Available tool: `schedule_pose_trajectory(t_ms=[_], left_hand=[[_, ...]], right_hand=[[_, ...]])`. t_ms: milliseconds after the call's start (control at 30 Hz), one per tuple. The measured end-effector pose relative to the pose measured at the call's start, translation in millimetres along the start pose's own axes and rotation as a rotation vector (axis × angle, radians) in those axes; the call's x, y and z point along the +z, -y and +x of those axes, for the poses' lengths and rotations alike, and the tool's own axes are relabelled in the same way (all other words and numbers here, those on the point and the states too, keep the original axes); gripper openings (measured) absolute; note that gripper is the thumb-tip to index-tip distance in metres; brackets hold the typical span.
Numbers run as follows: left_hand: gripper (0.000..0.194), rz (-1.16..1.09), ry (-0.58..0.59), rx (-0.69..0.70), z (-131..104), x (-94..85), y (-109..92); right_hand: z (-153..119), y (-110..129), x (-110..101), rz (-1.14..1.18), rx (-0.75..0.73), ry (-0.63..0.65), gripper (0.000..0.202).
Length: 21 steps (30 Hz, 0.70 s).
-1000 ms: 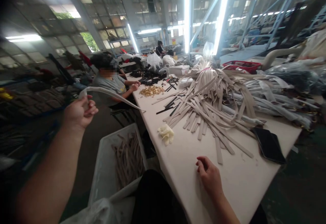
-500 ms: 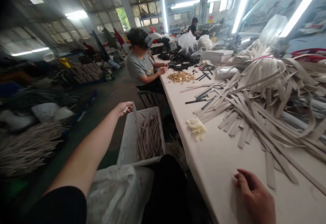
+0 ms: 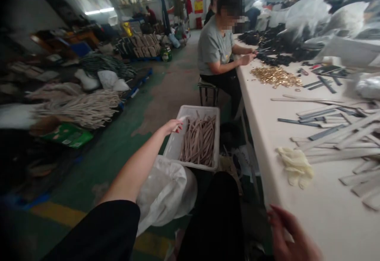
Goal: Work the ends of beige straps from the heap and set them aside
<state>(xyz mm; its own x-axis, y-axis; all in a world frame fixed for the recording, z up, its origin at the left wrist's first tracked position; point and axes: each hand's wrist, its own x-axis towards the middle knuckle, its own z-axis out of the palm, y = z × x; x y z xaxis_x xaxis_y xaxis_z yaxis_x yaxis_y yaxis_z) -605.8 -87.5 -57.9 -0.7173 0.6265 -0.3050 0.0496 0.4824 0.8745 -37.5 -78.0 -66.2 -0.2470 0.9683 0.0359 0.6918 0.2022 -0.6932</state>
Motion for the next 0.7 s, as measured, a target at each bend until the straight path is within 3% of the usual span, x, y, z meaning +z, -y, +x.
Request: schedule_pose_trajectory(t_ms=[100,167,233,300,400,467,567,700], left_hand=[[0.019,0.123,-0.109,-0.069,-53.2,-30.0,84.7],[0.014,0.182,-0.18,-0.091,-99.8,-52.6,139.8],[0.005,0.256,-0.233,-0.085,-150.8,-72.7,191.7],[0.009,0.398,-0.286,-0.006,-199.6,-87.7,238.9],[0.037,0.487,-0.369,0.086,-254.7,-100.4,298.5],[0.065,0.456,-0.392,0.07,-275.6,-103.6,329.7],[0.097,0.332,-0.339,-0.045,-286.5,-103.6,364.1],[0.109,0.194,-0.203,-0.133,-280.5,-99.5,389.9]], right_hand=[[-13.1,87.2,97.9,0.176,-0.251,0.434,0.033],[-33.2,140.0,169.1,0.283,-0.333,0.677,0.031],[-58.9,180.9,237.1,0.32,-0.409,0.879,0.027],[-85.4,208.8,297.9,0.257,-0.467,0.997,0.028],[-119.0,230.6,372.3,0.058,-0.509,1.078,0.038],[-135.3,235.4,410.3,0.004,-0.529,1.094,0.058],[-150.3,233.1,452.6,-0.159,-0.572,1.087,0.099],[-159.4,219.6,489.2,-0.347,-0.499,1.199,0.131]])
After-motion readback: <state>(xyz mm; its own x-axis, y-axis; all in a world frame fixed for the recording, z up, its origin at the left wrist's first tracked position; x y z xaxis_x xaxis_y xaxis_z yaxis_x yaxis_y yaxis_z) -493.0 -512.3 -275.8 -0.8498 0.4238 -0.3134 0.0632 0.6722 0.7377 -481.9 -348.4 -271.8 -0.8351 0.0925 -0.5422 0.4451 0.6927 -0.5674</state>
